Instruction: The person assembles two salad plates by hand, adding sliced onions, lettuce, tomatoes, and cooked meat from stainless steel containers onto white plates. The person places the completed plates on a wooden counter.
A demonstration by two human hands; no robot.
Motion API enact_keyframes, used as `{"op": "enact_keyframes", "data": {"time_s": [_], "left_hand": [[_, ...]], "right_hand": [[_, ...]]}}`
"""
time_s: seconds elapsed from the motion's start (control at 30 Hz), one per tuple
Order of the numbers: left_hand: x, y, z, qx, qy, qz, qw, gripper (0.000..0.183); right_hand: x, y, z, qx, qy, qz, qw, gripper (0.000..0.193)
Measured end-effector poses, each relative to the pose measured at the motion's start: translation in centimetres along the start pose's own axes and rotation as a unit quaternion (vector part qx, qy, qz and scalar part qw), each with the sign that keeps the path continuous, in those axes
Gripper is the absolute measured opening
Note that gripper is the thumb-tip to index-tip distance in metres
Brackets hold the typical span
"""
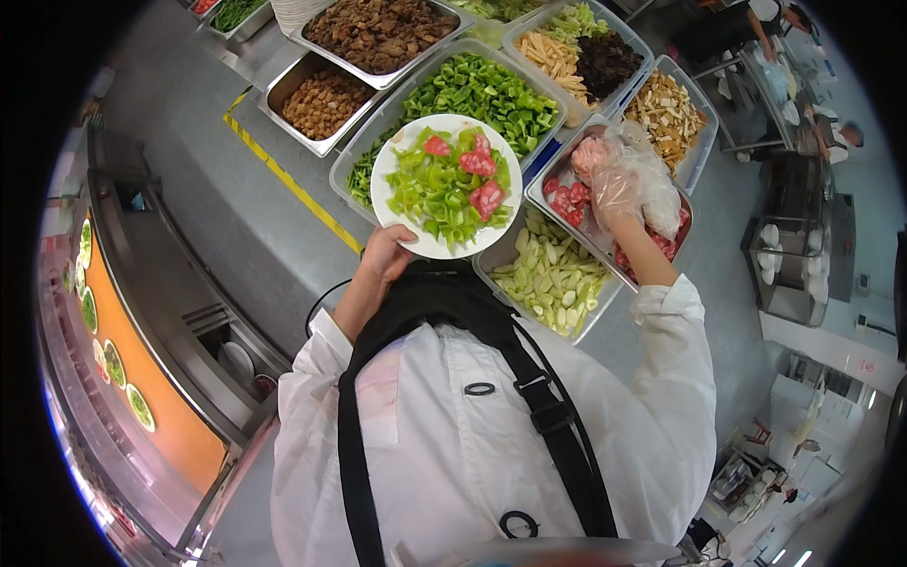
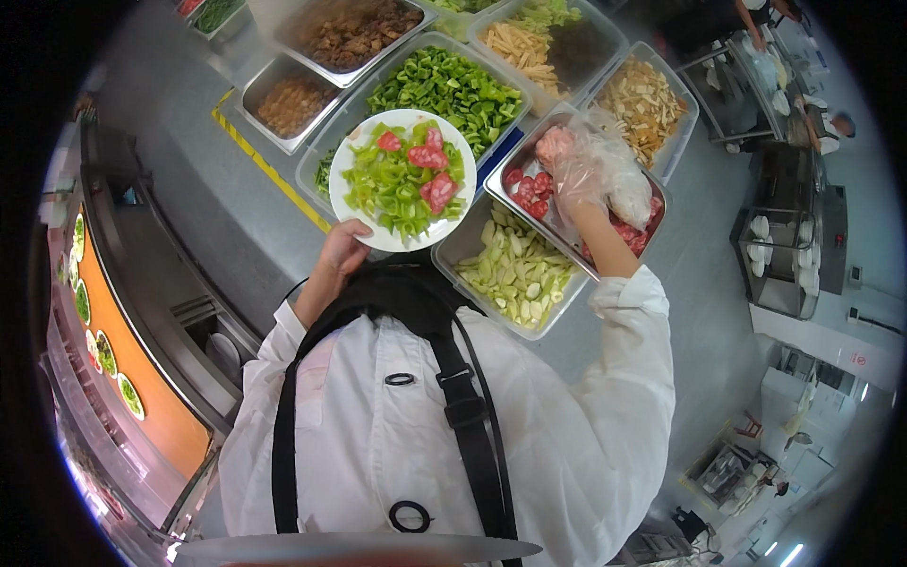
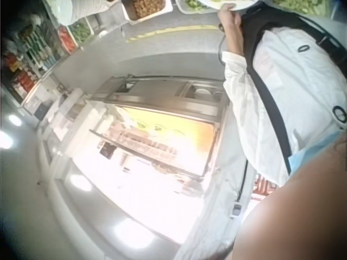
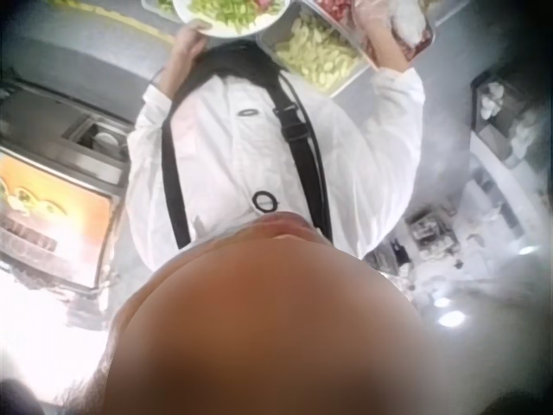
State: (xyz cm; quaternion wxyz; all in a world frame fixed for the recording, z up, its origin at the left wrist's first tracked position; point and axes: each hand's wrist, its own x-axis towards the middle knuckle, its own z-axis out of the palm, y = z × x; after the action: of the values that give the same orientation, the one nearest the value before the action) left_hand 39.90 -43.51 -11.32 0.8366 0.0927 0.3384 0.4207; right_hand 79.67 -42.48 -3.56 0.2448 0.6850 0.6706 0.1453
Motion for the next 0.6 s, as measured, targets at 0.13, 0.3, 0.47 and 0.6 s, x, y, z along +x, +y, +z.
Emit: {"op": "enact_keyframes", "data": {"time_s": [0.13,0.3,0.47,0.6], "left_hand": [[-0.1,0.2,0.0,0.008,0.003,-0.014,1.000,0.053],[0.0,0.0,-0.4,0.009,-0.002,-0.019,1.000,0.055],[0.4,-0.1,-1.0,0.039,-0.019,-0.020,0.999,0.058],[0.2,0.2,-0.3,0.020,-0.007,-0.031,0.999,0.055]], "right_hand": [[1.7,1.7,-1.1,0.051,-0.048,0.073,0.995,0.036],[1.1,3.4,-2.8,0.284,0.028,0.120,0.951,0.035],[-0.9,2.0,-9.0,0.513,0.014,0.137,0.847,0.035],[-0.1,3.3,-6.3,0.394,0.029,0.083,0.915,0.035]]}}
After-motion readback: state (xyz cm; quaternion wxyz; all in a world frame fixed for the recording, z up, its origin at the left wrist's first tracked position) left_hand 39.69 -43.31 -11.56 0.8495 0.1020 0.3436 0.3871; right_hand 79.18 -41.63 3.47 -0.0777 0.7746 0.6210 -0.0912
